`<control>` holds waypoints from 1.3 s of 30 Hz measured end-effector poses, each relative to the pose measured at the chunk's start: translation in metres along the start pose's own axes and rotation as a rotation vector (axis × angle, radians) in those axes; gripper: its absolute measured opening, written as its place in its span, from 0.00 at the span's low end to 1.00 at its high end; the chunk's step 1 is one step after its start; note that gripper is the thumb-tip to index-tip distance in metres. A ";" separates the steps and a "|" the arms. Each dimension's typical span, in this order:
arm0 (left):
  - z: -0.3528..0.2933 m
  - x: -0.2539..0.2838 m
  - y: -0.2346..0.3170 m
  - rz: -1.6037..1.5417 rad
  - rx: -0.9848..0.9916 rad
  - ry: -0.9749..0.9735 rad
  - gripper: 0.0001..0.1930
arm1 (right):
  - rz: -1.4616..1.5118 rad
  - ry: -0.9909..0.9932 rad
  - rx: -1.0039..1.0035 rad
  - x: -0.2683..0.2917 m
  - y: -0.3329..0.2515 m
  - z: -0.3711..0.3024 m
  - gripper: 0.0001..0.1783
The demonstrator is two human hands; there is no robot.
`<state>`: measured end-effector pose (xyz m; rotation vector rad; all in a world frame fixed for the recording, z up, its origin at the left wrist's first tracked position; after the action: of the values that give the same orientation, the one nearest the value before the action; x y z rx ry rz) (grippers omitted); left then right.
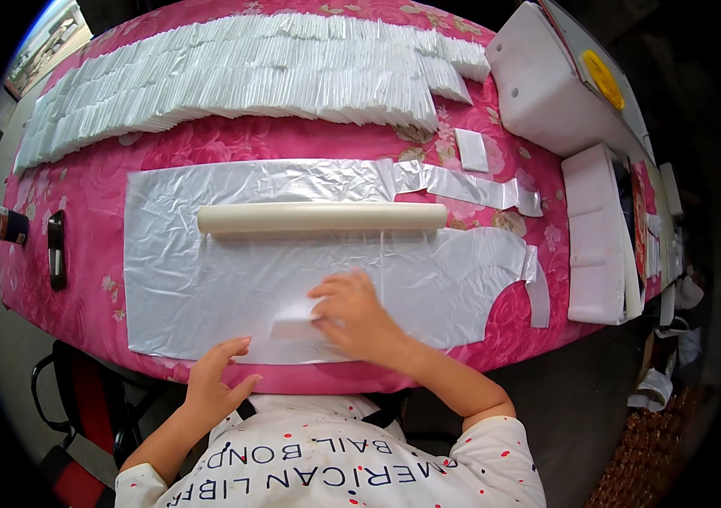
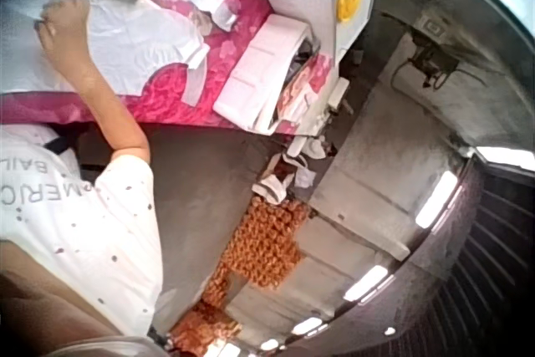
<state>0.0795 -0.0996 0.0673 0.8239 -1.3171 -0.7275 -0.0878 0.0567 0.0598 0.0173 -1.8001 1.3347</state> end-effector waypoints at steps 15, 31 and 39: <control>0.024 -0.018 -0.005 -0.028 0.003 -0.109 0.22 | -0.623 0.987 -0.843 0.230 0.218 0.082 0.21; 0.088 -0.054 0.008 0.418 -0.329 -0.120 0.40 | -0.108 0.056 -0.186 0.037 0.048 -0.029 0.27; 0.114 -0.091 0.025 0.422 -0.549 -0.210 0.36 | -0.556 0.467 -0.371 0.110 0.127 -0.092 0.26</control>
<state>-0.0447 -0.0214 0.0470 0.0254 -1.3262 -0.7930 -0.1591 0.2331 0.0364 0.0039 -1.4643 0.5455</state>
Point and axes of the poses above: each hand's wrist, its own z-axis towards the middle knuckle, its own x-axis out of the back of the hand, y = z × x, the point moved 5 cm from there along z, towards the middle knuckle, and after that the axes turned 15 degrees about -x, right-handed, at the moved point
